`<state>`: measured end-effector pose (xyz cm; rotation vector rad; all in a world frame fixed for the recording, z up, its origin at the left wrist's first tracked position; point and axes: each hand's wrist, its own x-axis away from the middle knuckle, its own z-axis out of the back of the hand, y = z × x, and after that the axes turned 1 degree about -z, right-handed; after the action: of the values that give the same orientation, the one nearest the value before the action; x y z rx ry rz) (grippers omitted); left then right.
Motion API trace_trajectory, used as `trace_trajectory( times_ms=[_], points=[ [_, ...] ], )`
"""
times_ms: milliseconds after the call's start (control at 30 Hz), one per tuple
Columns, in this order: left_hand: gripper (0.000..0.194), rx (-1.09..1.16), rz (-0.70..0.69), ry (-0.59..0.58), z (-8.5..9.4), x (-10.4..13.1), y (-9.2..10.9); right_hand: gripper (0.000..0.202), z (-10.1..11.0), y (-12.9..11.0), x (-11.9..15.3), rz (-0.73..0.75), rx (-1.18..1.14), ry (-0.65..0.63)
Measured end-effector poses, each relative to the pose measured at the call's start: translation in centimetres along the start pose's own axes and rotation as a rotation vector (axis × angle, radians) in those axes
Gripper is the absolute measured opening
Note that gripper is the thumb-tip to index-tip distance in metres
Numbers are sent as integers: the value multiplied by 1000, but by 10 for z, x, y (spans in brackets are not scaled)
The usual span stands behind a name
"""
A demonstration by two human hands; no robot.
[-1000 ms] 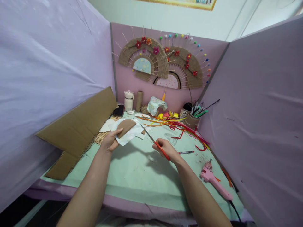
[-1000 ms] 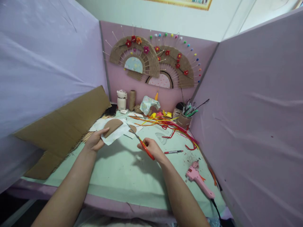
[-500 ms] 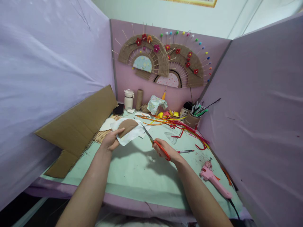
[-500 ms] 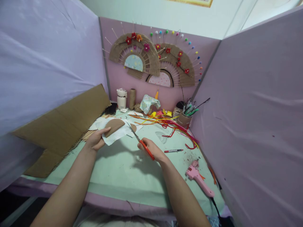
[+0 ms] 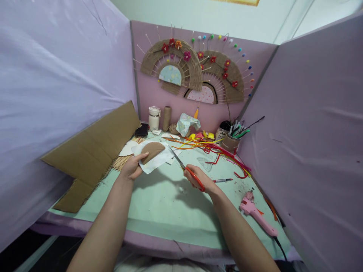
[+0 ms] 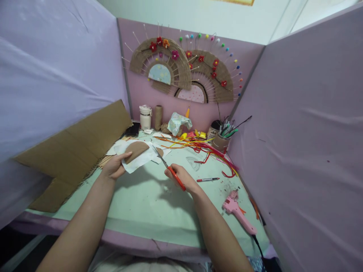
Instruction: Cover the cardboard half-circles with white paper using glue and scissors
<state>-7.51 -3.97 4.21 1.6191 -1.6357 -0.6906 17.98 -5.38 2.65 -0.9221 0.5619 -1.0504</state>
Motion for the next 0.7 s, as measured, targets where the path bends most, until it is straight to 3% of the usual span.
trace_trajectory(
  times_ms=[700],
  points=[
    [39,7,13,-14,0,0,1,30,5,-2,-2,-38,46,52]
  ],
)
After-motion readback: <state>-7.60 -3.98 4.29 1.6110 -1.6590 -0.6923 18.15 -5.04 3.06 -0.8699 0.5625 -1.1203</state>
